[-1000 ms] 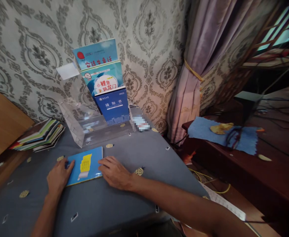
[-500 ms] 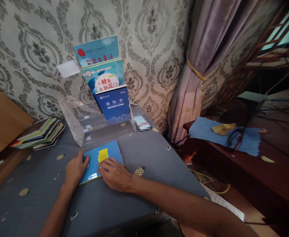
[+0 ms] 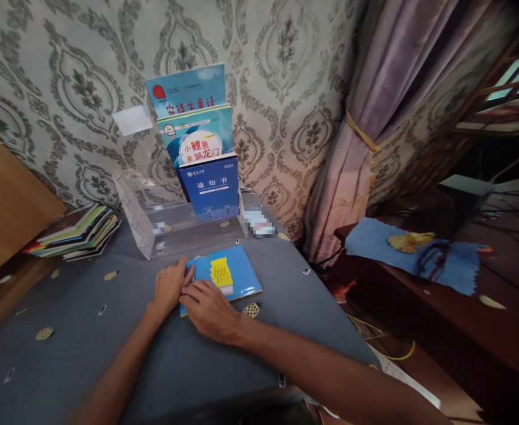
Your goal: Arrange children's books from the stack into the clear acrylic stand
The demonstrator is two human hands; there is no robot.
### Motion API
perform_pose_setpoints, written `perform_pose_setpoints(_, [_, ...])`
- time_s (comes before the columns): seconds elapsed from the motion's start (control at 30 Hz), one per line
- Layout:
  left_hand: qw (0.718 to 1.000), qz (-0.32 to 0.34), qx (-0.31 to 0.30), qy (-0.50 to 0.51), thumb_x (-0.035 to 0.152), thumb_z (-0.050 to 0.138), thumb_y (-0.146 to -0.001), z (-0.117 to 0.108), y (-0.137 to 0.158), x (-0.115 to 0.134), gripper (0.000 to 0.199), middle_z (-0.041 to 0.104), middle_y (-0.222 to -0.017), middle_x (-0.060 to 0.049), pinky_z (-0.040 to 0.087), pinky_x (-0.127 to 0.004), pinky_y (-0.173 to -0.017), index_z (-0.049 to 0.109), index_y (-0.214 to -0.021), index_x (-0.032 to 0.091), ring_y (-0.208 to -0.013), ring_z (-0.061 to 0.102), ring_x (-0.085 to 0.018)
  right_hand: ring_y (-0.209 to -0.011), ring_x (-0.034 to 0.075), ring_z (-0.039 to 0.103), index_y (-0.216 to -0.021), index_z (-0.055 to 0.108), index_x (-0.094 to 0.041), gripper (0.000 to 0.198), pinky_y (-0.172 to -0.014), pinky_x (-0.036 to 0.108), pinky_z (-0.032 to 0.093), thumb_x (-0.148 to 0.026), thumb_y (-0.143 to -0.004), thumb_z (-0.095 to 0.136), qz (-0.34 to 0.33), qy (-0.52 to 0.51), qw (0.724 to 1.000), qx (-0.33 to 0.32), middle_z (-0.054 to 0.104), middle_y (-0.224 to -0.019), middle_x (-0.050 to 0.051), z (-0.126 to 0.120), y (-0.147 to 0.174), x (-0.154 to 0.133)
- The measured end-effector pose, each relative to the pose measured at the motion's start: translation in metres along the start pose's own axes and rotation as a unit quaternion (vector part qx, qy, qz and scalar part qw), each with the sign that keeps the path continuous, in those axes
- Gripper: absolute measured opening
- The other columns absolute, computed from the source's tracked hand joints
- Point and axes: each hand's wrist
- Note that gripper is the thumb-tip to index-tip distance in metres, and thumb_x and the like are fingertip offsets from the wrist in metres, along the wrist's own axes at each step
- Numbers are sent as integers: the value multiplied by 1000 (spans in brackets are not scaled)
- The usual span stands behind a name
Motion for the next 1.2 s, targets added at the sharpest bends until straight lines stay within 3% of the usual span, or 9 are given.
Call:
perform_pose_setpoints(0.17, [999,4,3,33,42,35,-104,3,-8,9,36,74,-103,-14,45,-31,-68,59,-116,18,-86,73,-26,-101,26,57,-104,65,-14,15,-88,41,44,-14,-95,52,38,-1,999,5,69,-106,13,-4,0,3])
perform_pose_setpoints(0.37, [993,-16,47,105,37,40,-102,18,-11,1,27,74,-92,-7,40,-27,-67,61,-106,20,-83,70,-21,-103,24,59,-104,66,-16,18,-94,40,47,-12,-97,49,107,-35,994,-6,69,-107,11,-6,0,10])
perform_pose_setpoints(0.53, [988,-21,58,139,35,42,-102,25,-9,-3,25,74,-89,-6,39,-27,-66,61,-105,20,-82,69,-21,-117,27,59,-115,64,-13,22,-103,47,45,-16,-96,53,131,-6,990,-57,66,-127,16,-15,3,26])
perform_pose_setpoints(0.73, [986,-25,55,158,32,42,-102,25,-7,-2,34,75,-101,-8,45,-29,-76,58,-129,20,-91,70,-22,-142,31,43,-137,55,-12,43,-116,57,32,-33,-100,51,153,29,983,-93,50,-149,23,-23,14,51])
perform_pose_setpoints(0.97, [988,-24,30,152,34,40,-103,21,-6,-4,37,75,-106,-11,48,-32,-82,60,-131,22,-97,71,-25,-147,27,38,-147,49,-16,50,-121,51,26,-38,-102,43,216,53,966,-133,43,-157,17,-38,26,87])
perform_pose_setpoints(1.2, [988,-22,27,151,34,41,-102,17,-4,-4,37,74,-113,-10,49,-33,-83,62,-131,24,-100,70,-26,-147,25,37,-151,44,-20,52,-120,51,29,-37,-103,36,287,69,942,-161,40,-160,11,-54,35,113])
Point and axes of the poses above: each hand's wrist, its own y-axis away from the middle knuckle, its own z-axis out of the palm, x = y × z
